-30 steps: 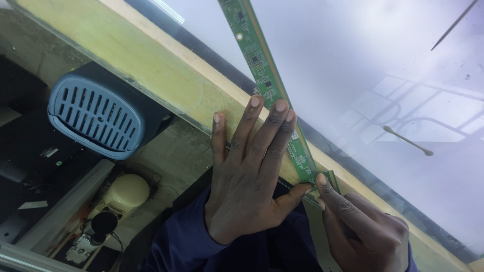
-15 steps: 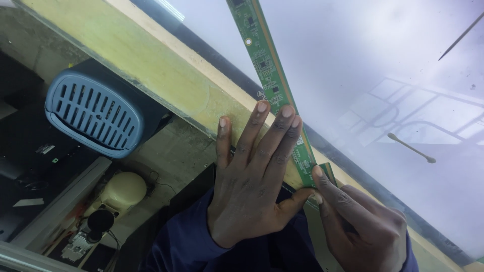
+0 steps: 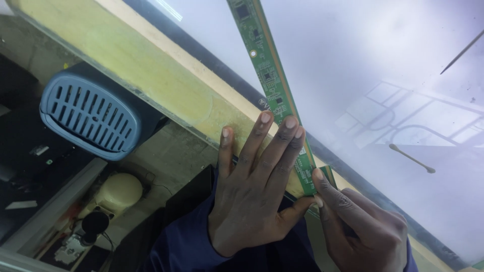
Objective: Cleaning a long TV circuit board using a cotton swab and cleaning solution in a workshop environment.
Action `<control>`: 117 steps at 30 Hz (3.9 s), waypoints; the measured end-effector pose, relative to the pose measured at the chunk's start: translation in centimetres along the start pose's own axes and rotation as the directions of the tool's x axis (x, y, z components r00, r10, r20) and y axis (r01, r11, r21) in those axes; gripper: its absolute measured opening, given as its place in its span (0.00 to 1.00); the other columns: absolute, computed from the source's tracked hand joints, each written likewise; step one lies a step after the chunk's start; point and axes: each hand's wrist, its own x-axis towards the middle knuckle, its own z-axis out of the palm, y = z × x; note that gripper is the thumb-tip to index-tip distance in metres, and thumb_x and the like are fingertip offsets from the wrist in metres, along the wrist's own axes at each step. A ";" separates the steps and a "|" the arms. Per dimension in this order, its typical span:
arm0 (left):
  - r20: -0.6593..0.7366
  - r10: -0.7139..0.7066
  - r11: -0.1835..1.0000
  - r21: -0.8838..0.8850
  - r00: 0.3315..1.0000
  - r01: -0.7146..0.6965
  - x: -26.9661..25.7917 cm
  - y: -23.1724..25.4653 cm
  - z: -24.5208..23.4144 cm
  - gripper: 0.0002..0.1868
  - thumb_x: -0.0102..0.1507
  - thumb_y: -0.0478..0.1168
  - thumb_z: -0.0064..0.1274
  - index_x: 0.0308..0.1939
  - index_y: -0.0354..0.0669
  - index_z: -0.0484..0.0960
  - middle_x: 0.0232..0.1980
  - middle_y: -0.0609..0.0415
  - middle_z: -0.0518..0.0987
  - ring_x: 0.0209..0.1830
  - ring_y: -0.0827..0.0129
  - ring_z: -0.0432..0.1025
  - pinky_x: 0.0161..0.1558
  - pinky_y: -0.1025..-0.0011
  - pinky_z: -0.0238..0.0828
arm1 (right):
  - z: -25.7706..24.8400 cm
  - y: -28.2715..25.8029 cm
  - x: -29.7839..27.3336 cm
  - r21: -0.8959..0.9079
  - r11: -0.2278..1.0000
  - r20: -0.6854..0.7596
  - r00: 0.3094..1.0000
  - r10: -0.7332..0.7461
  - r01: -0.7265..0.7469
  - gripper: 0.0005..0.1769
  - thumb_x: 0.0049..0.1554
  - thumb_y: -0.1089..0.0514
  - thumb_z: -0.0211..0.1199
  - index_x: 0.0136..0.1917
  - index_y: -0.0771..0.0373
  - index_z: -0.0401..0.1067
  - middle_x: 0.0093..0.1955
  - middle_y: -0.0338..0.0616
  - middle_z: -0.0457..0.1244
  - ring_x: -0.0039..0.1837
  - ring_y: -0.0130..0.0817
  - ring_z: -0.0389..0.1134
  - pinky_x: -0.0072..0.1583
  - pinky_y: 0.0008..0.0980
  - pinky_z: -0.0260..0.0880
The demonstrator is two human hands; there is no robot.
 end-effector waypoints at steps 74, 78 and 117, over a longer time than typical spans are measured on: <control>-0.375 0.229 0.970 0.167 0.898 -0.178 1.2 -0.5 -1.0 0.40 0.63 0.61 0.47 0.70 0.38 0.62 0.75 0.37 0.61 0.76 0.40 0.49 0.66 0.28 0.30 | -16.0 21.9 -31.4 0.373 0.836 -0.856 0.199 0.478 -0.402 0.11 0.55 0.65 0.56 0.48 0.59 0.76 0.39 0.42 0.68 0.34 0.31 0.64 0.38 0.31 0.64; -0.392 0.248 0.964 0.193 0.886 -0.185 1.1 -0.9 -0.7 0.40 0.62 0.60 0.49 0.70 0.39 0.63 0.74 0.38 0.62 0.76 0.40 0.50 0.65 0.27 0.33 | -16.3 21.4 -31.2 0.409 0.812 -0.829 0.202 0.522 -0.417 0.09 0.56 0.65 0.56 0.48 0.60 0.75 0.30 0.41 0.65 0.29 0.29 0.62 0.36 0.31 0.64; -0.483 0.180 0.980 0.159 0.857 -0.116 1.4 -2.8 1.1 0.40 0.57 0.68 0.52 0.67 0.54 0.64 0.73 0.53 0.62 0.76 0.47 0.53 0.67 0.31 0.37 | -16.3 23.0 -33.8 -0.012 0.784 -0.912 0.329 0.246 -0.621 0.08 0.61 0.55 0.64 0.48 0.60 0.82 0.35 0.47 0.67 0.36 0.42 0.66 0.40 0.39 0.66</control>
